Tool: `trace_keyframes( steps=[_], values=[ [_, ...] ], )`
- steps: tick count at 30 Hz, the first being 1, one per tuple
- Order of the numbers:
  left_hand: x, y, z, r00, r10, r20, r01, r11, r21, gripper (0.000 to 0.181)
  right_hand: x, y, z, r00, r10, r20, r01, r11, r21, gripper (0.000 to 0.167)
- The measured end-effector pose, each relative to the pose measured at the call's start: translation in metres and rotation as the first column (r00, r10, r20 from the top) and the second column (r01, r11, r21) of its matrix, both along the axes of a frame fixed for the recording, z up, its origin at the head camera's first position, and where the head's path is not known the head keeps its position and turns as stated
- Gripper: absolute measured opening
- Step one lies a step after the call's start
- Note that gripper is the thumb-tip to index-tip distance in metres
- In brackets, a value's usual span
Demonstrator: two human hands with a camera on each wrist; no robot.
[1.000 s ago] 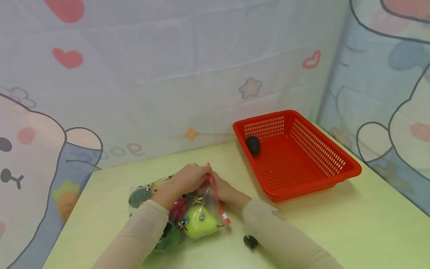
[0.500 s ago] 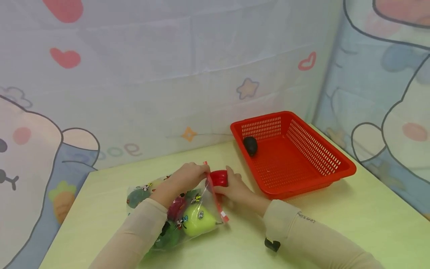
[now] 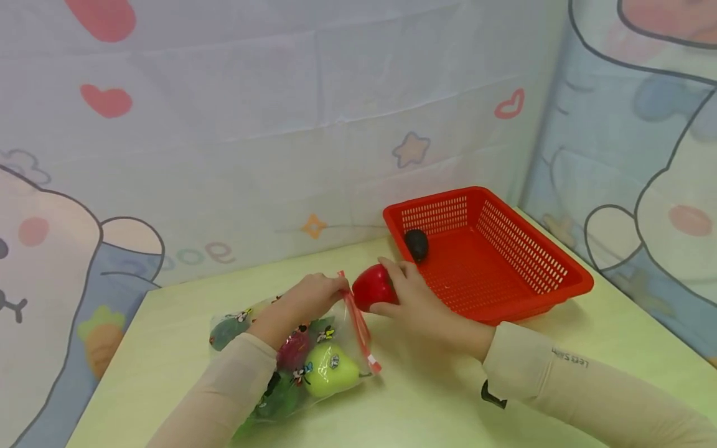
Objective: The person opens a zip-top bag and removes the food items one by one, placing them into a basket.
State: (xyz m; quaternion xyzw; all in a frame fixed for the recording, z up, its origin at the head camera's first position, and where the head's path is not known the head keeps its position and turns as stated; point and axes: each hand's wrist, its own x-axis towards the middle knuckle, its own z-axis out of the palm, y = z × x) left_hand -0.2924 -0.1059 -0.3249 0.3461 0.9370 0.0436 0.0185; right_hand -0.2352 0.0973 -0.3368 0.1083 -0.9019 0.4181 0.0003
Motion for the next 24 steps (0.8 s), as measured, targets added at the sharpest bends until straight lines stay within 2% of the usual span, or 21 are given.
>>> trace_keyframes(
  steps=[6,9,13,19,21,24],
  values=[
    [0.002,-0.003,0.001,1.0,-0.016,-0.022,0.016,1.0,-0.013,0.013,-0.006,0.017,0.033,0.995,0.06,-0.084,-0.051,0.993,0.105,0.083],
    [0.002,-0.004,0.002,0.998,-0.045,-0.044,0.045,0.999,-0.014,0.013,-0.011,0.026,0.049,0.996,0.054,-0.077,-0.044,0.99,0.131,0.082],
    [0.002,-0.006,0.003,0.998,-0.056,-0.038,0.055,0.998,-0.025,0.015,-0.023,0.035,0.066,0.996,0.054,-0.068,-0.044,0.988,0.146,0.078],
    [0.007,-0.01,0.008,0.999,-0.045,-0.013,0.045,0.999,-0.024,0.018,-0.063,0.053,0.084,0.995,0.023,-0.097,-0.001,0.977,0.215,0.075],
    [0.008,-0.011,0.008,0.999,-0.045,-0.004,0.045,0.999,-0.022,0.019,-0.077,0.061,0.085,0.996,-0.006,-0.088,0.027,0.971,0.236,0.076],
    [0.01,-0.011,0.006,0.999,-0.038,0.021,0.038,0.999,-0.018,0.02,-0.098,0.074,0.08,0.996,-0.058,-0.064,0.072,0.966,0.248,0.077]
  ],
)
